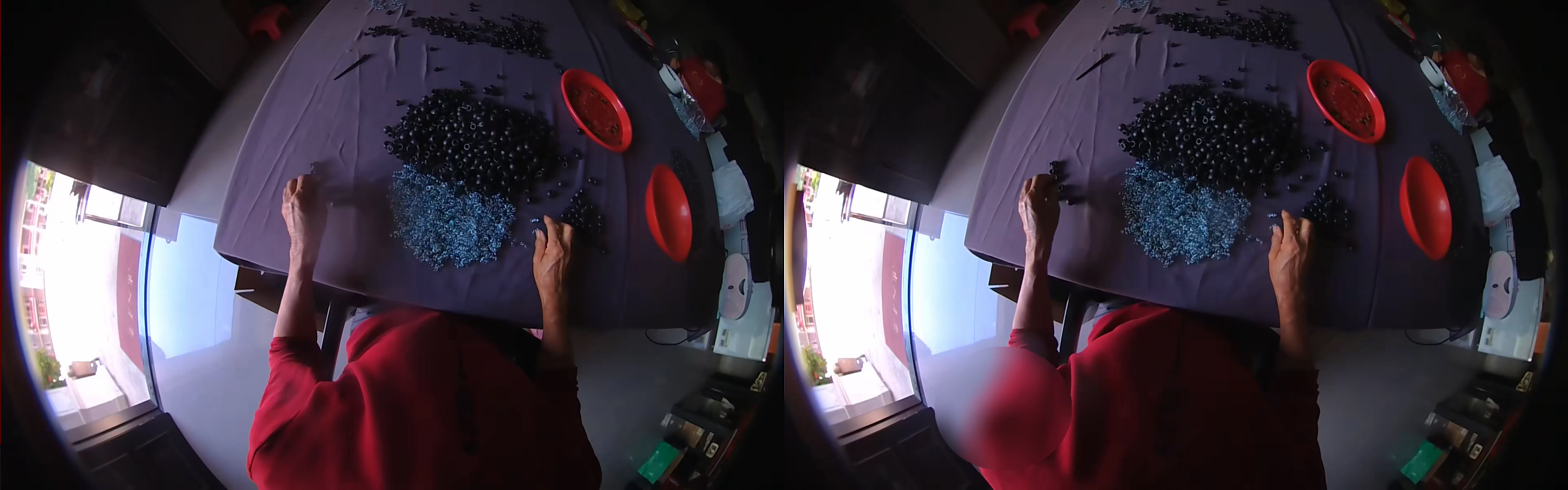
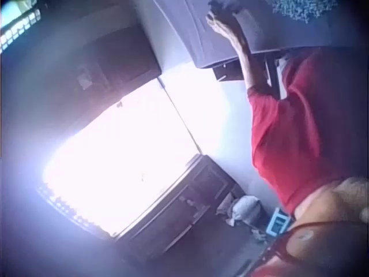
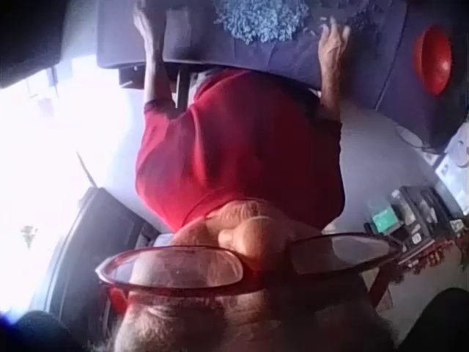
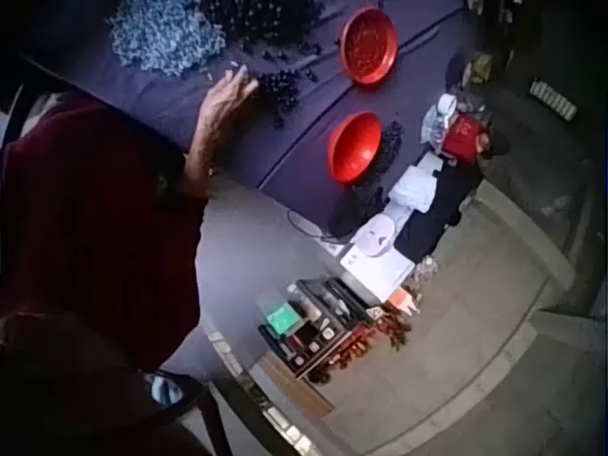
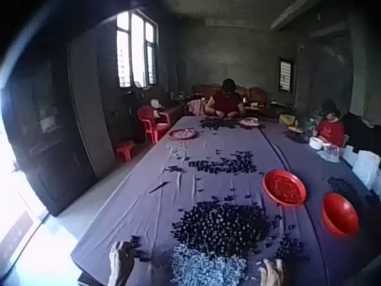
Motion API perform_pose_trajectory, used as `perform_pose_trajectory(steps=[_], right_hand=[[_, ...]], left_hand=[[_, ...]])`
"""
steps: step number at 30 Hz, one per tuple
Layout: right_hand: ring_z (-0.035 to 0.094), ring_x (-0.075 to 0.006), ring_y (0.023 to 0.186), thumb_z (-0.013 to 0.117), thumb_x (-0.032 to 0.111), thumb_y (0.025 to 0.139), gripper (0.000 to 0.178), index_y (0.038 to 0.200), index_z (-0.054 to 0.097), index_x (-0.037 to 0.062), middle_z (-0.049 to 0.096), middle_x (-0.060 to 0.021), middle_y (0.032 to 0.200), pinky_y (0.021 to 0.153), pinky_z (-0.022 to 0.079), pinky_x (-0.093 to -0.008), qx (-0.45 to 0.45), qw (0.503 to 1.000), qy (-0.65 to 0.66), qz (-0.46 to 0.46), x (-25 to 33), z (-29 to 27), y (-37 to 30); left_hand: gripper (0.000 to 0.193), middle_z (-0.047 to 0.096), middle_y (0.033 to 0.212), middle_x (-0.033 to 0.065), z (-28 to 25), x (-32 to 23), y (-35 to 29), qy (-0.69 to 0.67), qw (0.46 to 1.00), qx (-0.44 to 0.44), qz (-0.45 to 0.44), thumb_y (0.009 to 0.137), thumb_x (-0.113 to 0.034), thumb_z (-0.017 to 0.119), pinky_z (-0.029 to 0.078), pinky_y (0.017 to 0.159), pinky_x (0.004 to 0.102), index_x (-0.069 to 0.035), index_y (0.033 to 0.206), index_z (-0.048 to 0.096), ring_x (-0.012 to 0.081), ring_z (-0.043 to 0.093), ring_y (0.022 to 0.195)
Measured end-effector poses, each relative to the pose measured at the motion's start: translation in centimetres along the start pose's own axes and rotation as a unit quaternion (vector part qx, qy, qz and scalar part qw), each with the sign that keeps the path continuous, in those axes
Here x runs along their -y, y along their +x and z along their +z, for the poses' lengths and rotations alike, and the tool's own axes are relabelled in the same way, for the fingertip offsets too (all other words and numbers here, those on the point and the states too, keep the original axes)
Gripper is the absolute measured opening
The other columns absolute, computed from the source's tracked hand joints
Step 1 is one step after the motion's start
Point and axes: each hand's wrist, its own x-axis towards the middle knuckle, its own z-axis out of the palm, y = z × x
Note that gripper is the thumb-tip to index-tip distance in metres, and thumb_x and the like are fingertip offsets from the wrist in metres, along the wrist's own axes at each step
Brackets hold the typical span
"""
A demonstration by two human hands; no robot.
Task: Sorting small blue and black plastic components into piles and containers on a workbench.
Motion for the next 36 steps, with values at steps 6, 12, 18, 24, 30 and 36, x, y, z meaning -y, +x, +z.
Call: perform_pose_trajectory(steps=[6,12,18,24,30,36], right_hand=[[0.056,-0.03,0.081,0.053,0.0,0.082,0.017,0.098,0.058,-0.0022,0.053,-0.0162,0.089,0.069,0.046,-0.0363,-0.022,0.999,0.007,-0.026,-0.7,2.1,0.0],[0.057,-0.0278,0.079,0.054,0.002,0.082,0.014,0.096,0.058,-0.0003,0.054,-0.0145,0.088,0.067,0.046,-0.0349,-0.015,0.999,0.021,-0.031,-0.4,2.1,0.0],[0.056,-0.029,0.078,0.055,0.004,0.081,0.015,0.095,0.057,0.0011,0.054,-0.014,0.088,0.066,0.046,-0.0352,-0.033,0.998,0.037,-0.049,-0.9,2.2,0.3],[0.057,-0.0177,0.075,0.053,-0.002,0.078,0.019,0.095,0.058,0.003,0.057,-0.0091,0.087,0.068,0.046,-0.0256,-0.098,0.972,0.192,0.09,-1.7,2.3,0.0],[0.054,-0.0158,0.07,0.057,0.0,0.079,0.013,0.092,0.059,0.0017,0.055,-0.007,0.084,0.063,0.045,-0.0238,-0.068,0.952,0.279,0.104,-1.9,1.6,-0.1],[0.054,-0.0205,0.069,0.061,0.001,0.075,0.01,0.085,0.057,0.0018,0.053,-0.0081,0.079,0.062,0.044,-0.0285,-0.064,0.99,0.123,-0.021,-1.5,2.4,0.1]], left_hand=[[0.014,0.055,0.081,0.0142,1.6,1.9,0.9,0.062,0.997,0.038,-0.012,0.076,-0.009,0.054,0.044,0.071,0.0414,-0.004,0.088,0.058,0.0323,0.052,0.085],[0.022,0.057,0.088,0.012,3.3,-5.0,4.0,-0.059,0.995,0.057,0.064,0.073,-0.006,0.061,0.045,0.075,0.0378,-0.007,0.095,0.061,0.0283,0.054,0.088],[0.011,0.055,0.079,0.013,9.3,-5.9,5.5,-0.06,0.977,0.081,0.186,0.075,-0.004,0.052,0.044,0.07,0.0402,-0.005,0.084,0.057,0.0322,0.052,0.08],[0.004,0.056,0.077,0.0065,8.6,-5.0,4.9,-0.411,0.899,0.153,0.011,0.08,-0.005,0.052,0.046,0.069,0.031,-0.003,0.08,0.055,0.0193,0.055,0.076],[0.01,0.057,0.072,0.0032,3.7,-9.5,-0.1,-0.562,0.78,0.249,-0.119,0.077,-0.006,0.064,0.04,0.059,0.0215,-0.003,0.084,0.057,0.009,0.049,0.062],[0.019,0.057,0.083,0.0074,3.3,-13.6,-6.0,-0.738,0.514,0.355,-0.255,0.082,-0.009,0.06,0.043,0.062,0.0247,-0.003,0.1,0.057,0.014,0.054,0.069]])
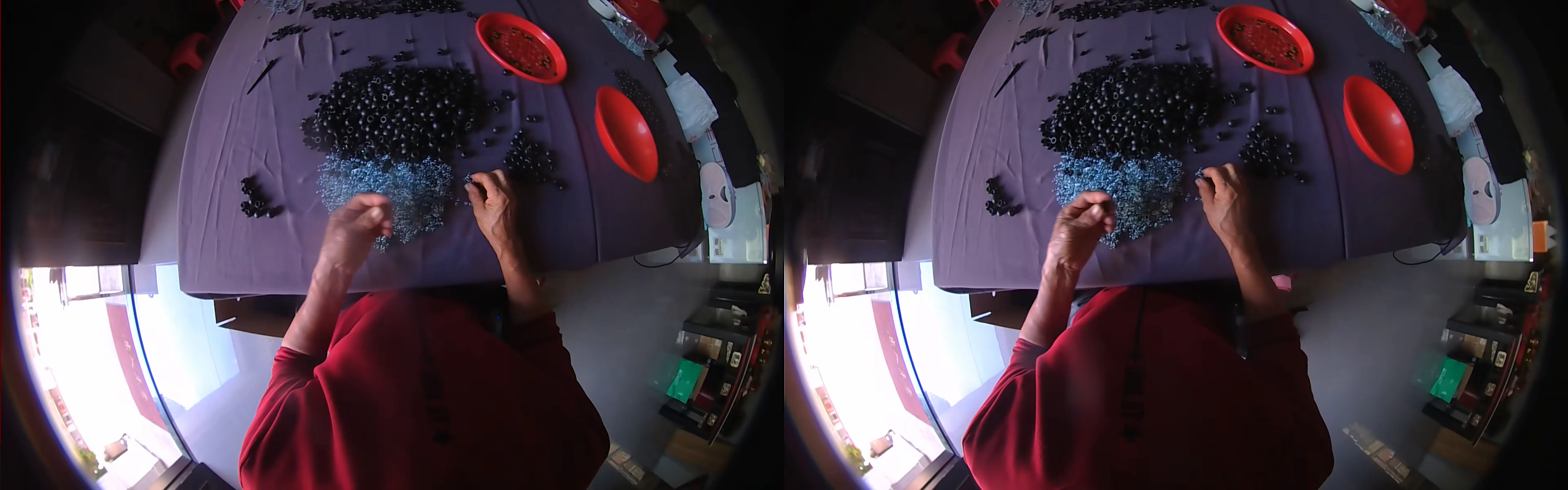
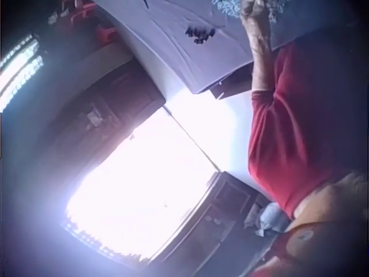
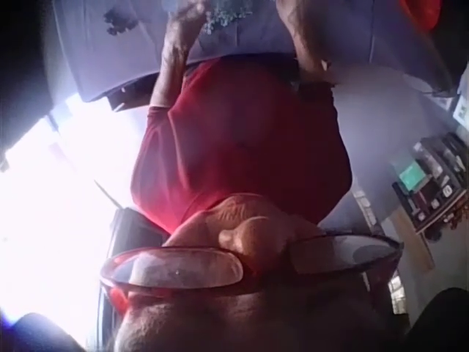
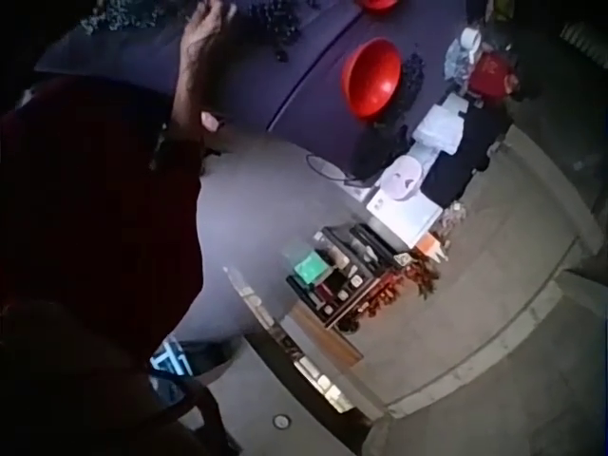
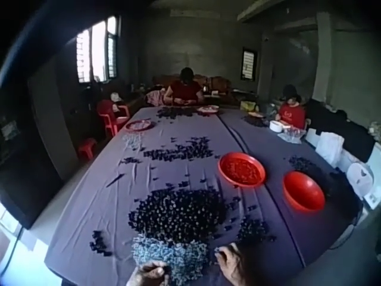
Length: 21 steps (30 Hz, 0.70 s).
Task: Sorting small blue and black plastic components into piles and containers on a workbench.
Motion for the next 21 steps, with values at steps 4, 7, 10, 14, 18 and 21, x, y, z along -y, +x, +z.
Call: perform_pose_trajectory(steps=[4,7,10,14,18,21], right_hand=[[0.054,-0.0233,0.067,0.063,0.002,0.073,0.01,0.079,0.055,0.0024,0.052,-0.0089,0.077,0.061,0.044,-0.031,-0.009,1.0,-0.025,0.015,0.3,0.6,0.2],[0.052,-0.0154,0.062,0.064,0.003,0.074,0.011,0.08,0.054,0.0025,0.052,-0.0053,0.073,0.058,0.043,-0.0264,-0.051,0.998,0.037,0.027,-0.2,1.1,-0.3],[0.052,-0.0162,0.062,0.063,0.004,0.075,0.01,0.079,0.054,0.0033,0.053,-0.0057,0.07,0.058,0.043,-0.0271,-0.06,0.984,0.115,0.122,0.0,0.8,-0.7],[0.048,-0.0061,0.062,0.061,0.001,0.076,0.009,0.081,0.055,0.0034,0.053,0.0008,0.069,0.058,0.04,-0.0201,-0.071,0.963,0.214,0.145,1.1,0.3,-0.7],[0.043,-0.0018,0.06,0.061,0.0,0.077,0.01,0.083,0.055,0.0049,0.05,0.0053,0.069,0.055,0.037,-0.0166,-0.059,0.949,0.269,0.151,3.0,0.2,-0.7],[0.044,-0.0011,0.062,0.059,-0.002,0.078,0.011,0.085,0.055,0.0044,0.05,0.0039,0.07,0.056,0.037,-0.0159,-0.04,0.936,0.32,0.143,3.5,0.4,-1.1]], left_hand=[[0.02,0.057,0.086,0.0084,1.6,0.8,0.4,-0.113,0.987,0.087,-0.08,0.084,-0.015,0.058,0.044,0.065,0.0263,-0.003,0.099,0.057,0.0149,0.054,0.073],[0.021,0.055,0.081,0.0064,2.4,1.0,0.6,-0.156,0.977,0.124,-0.077,0.084,-0.021,0.059,0.042,0.062,0.0244,-0.004,0.095,0.056,0.0135,0.05,0.068],[0.021,0.053,0.078,0.0053,2.5,0.9,0.5,-0.242,0.946,0.191,-0.102,0.083,-0.021,0.06,0.038,0.06,0.0237,-0.004,0.095,0.056,0.0129,0.047,0.067],[0.017,0.053,0.076,0.0041,2.9,0.6,0.0,-0.199,0.958,0.195,-0.073,0.084,-0.013,0.058,0.041,0.064,0.0242,-0.006,0.099,0.058,0.013,0.049,0.068],[0.019,0.054,0.078,0.0056,2.9,0.4,-0.1,-0.098,0.977,0.189,0.0,0.078,-0.012,0.065,0.039,0.062,0.0253,-0.004,0.094,0.058,0.0139,0.049,0.066],[0.021,0.055,0.079,0.0042,2.9,0.2,-0.4,-0.036,0.991,0.128,0.025,0.073,-0.005,0.069,0.041,0.061,0.0232,-0.005,0.091,0.058,0.0115,0.05,0.067]])
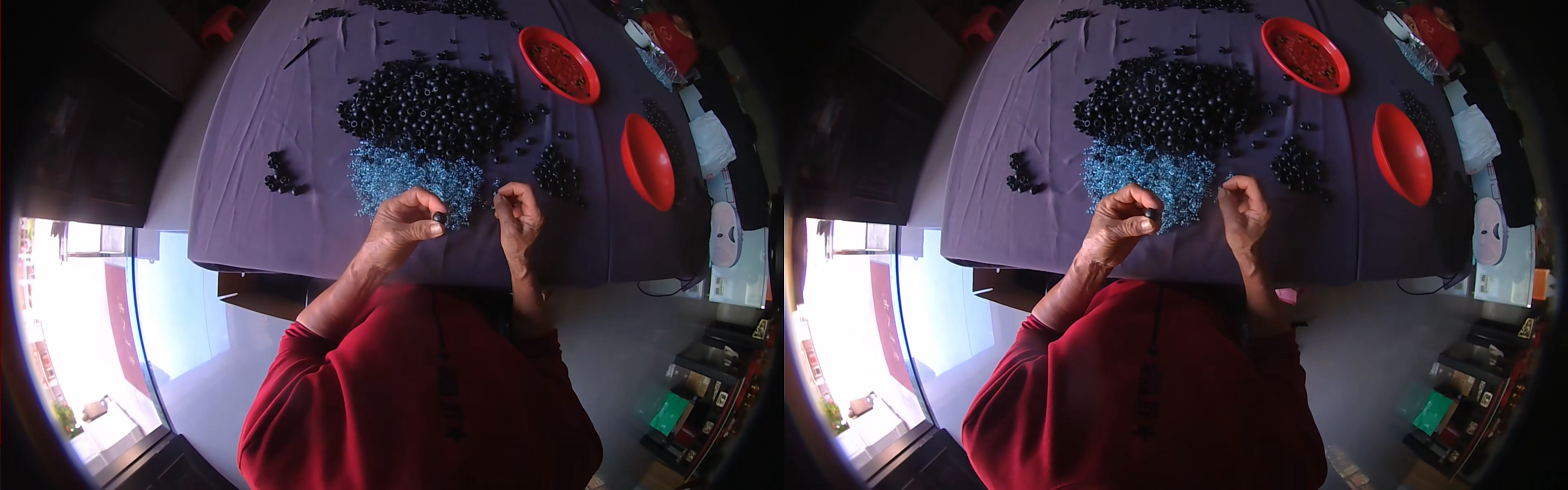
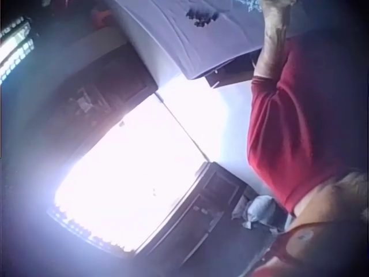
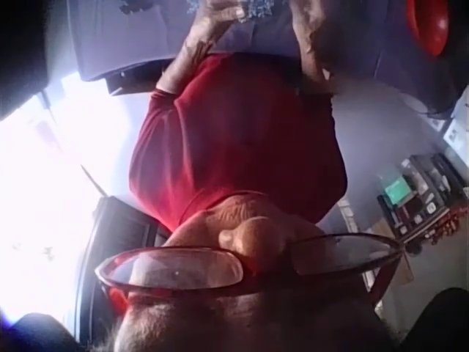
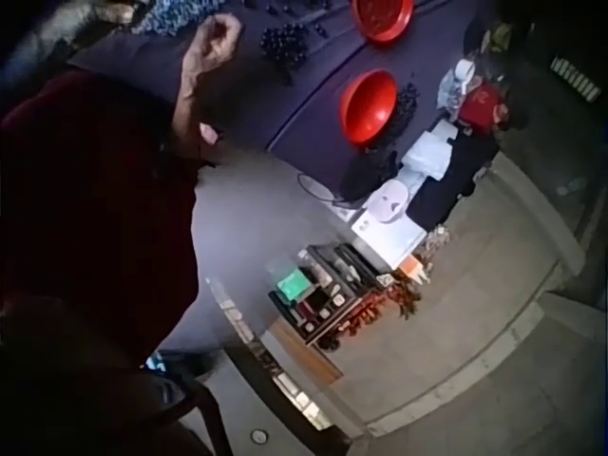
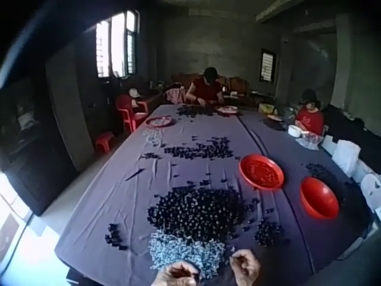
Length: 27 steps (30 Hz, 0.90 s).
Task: Sorting small blue and black plastic components into piles and containers on a workbench.
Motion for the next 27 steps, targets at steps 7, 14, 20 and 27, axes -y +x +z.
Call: perform_pose_trajectory(steps=[7,14,20,27], right_hand=[[0.049,-0.0066,0.062,0.055,-0.005,0.08,0.011,0.089,0.054,0.0,0.051,-0.0044,0.084,0.056,0.04,-0.0181,0.121,0.984,0.132,-0.003,4.3,1.1,-0.8],[0.051,-0.0077,0.064,0.055,-0.004,0.08,0.009,0.089,0.054,-0.0023,0.052,-0.0065,0.085,0.058,0.044,-0.0196,0.152,0.975,0.164,0.017,5.6,1.9,-1.8],[0.052,-0.0075,0.064,0.055,-0.005,0.08,0.011,0.091,0.053,-0.002,0.051,-0.0061,0.087,0.059,0.046,-0.019,0.18,0.965,0.19,0.003,6.1,2.7,-2.1],[0.053,-0.0075,0.065,0.055,-0.005,0.081,0.01,0.09,0.054,-0.0018,0.052,-0.0055,0.087,0.058,0.047,-0.018,0.166,0.969,0.181,0.005,6.7,2.9,-2.0]], left_hand=[[0.02,0.056,0.08,-0.0006,1.1,-0.3,-0.3,0.178,0.981,-0.059,0.056,0.071,0.002,0.069,0.042,0.063,0.0167,-0.004,0.087,0.057,0.0043,0.051,0.072],[0.014,0.054,0.072,0.0032,-0.1,0.1,0.0,-0.009,1.0,-0.018,-0.017,0.079,-0.007,0.062,0.041,0.064,0.0235,-0.004,0.091,0.055,0.0111,0.051,0.066],[0.014,0.057,0.082,0.0077,-0.3,0.4,0.0,-0.125,0.991,0.011,-0.04,0.082,-0.003,0.054,0.044,0.066,0.0257,-0.005,0.096,0.054,0.0154,0.055,0.067],[0.015,0.06,0.088,0.0103,-0.6,0.0,-0.1,-0.149,0.985,0.014,-0.086,0.084,-0.004,0.052,0.047,0.069,0.0276,-0.003,0.099,0.053,0.0169,0.057,0.073]])
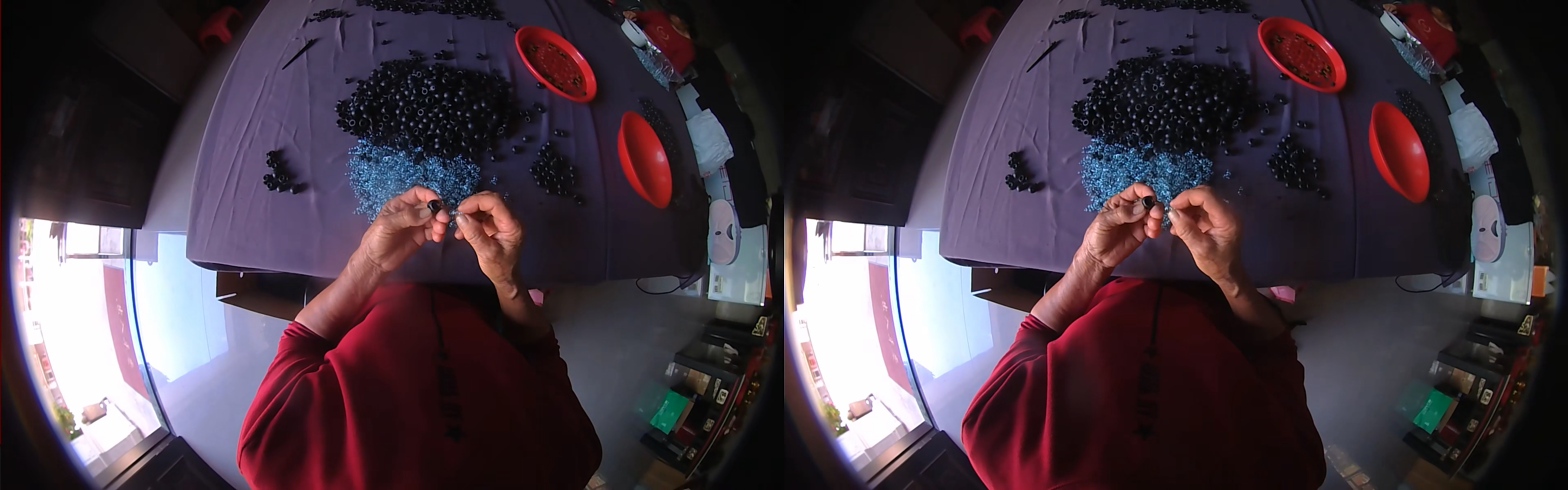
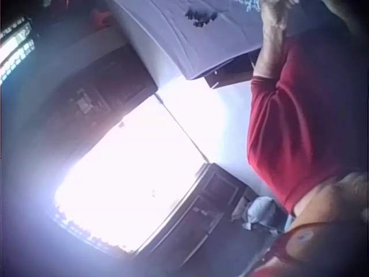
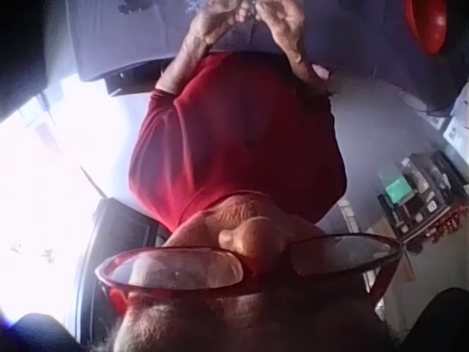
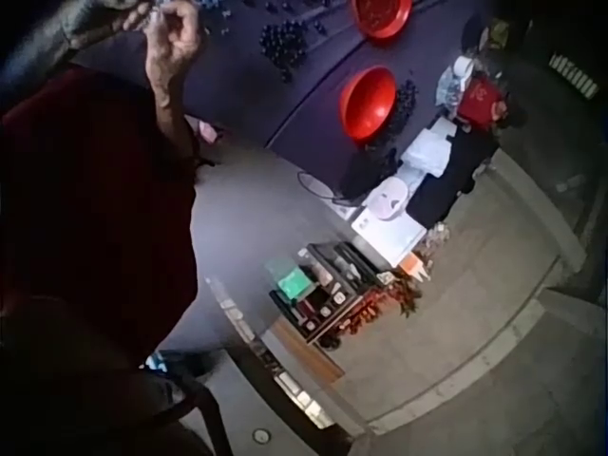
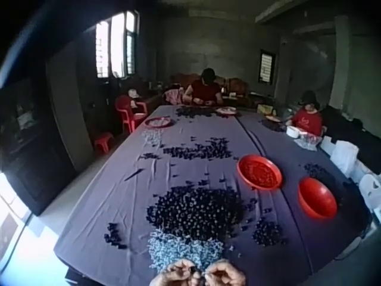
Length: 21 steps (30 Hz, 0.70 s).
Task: Sorting small blue and black plastic components into piles and containers on a workbench.
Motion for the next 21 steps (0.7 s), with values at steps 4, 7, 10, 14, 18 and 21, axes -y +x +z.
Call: perform_pose_trajectory(steps=[4,7,10,14,18,21], right_hand=[[0.058,-0.0088,0.067,0.054,-0.005,0.082,0.007,0.088,0.054,-0.0028,0.054,-0.0044,0.08,0.06,0.048,-0.0204,0.029,0.998,0.05,-0.001,0.7,0.5,0.5],[0.06,-0.0112,0.065,0.054,-0.005,0.081,0.005,0.085,0.055,-0.0027,0.055,-0.0062,0.078,0.058,0.049,-0.021,0.051,0.995,-0.062,-0.059,0.1,0.1,0.8],[0.06,-0.0117,0.064,0.055,-0.006,0.079,0.006,0.084,0.056,-0.0021,0.055,-0.0067,0.078,0.057,0.049,-0.021,0.044,0.991,-0.109,-0.064,0.3,0.0,0.8],[0.06,-0.0116,0.063,0.055,-0.007,0.078,0.009,0.085,0.056,-0.0011,0.055,-0.0064,0.078,0.056,0.048,-0.0211,0.045,0.982,-0.163,-0.081,0.5,-0.3,0.7],[0.056,-0.0119,0.068,0.06,-0.006,0.075,0.012,0.085,0.059,0.0002,0.056,-0.0057,0.078,0.059,0.046,-0.0215,0.047,0.967,-0.234,-0.091,0.9,0.1,0.4],[0.056,-0.0147,0.069,0.063,-0.002,0.075,0.009,0.082,0.061,0.0019,0.058,-0.0063,0.08,0.059,0.046,-0.0241,0.045,0.975,-0.209,-0.068,0.3,-0.1,0.3]], left_hand=[[0.015,0.06,0.085,0.0111,0.1,0.4,-0.2,0.049,0.998,-0.02,0.013,0.082,-0.005,0.056,0.047,0.068,0.0281,0.0,0.096,0.054,0.0186,0.059,0.073],[0.013,0.06,0.084,0.0108,0.3,0.6,-0.3,0.107,0.993,-0.035,0.035,0.081,-0.001,0.056,0.047,0.068,0.028,0.0,0.094,0.054,0.0179,0.059,0.072],[0.013,0.06,0.083,0.0103,0.3,0.7,-0.2,0.142,0.988,-0.04,0.045,0.08,0.001,0.057,0.047,0.068,0.0283,0.0,0.092,0.055,0.0171,0.058,0.072],[0.013,0.06,0.082,0.0084,0.0,1.2,-0.1,0.156,0.984,-0.063,0.058,0.079,-0.002,0.06,0.046,0.068,0.0269,0.0,0.092,0.056,0.0153,0.057,0.071],[0.015,0.06,0.082,0.0073,-0.3,1.7,-0.2,0.152,0.984,-0.076,0.056,0.079,-0.004,0.061,0.045,0.068,0.0256,0.0,0.093,0.057,0.0141,0.055,0.07],[0.016,0.06,0.083,0.0082,-0.4,1.7,-0.5,0.161,0.982,-0.089,0.041,0.08,-0.003,0.061,0.045,0.068,0.0256,0.001,0.095,0.056,0.0145,0.056,0.07]])
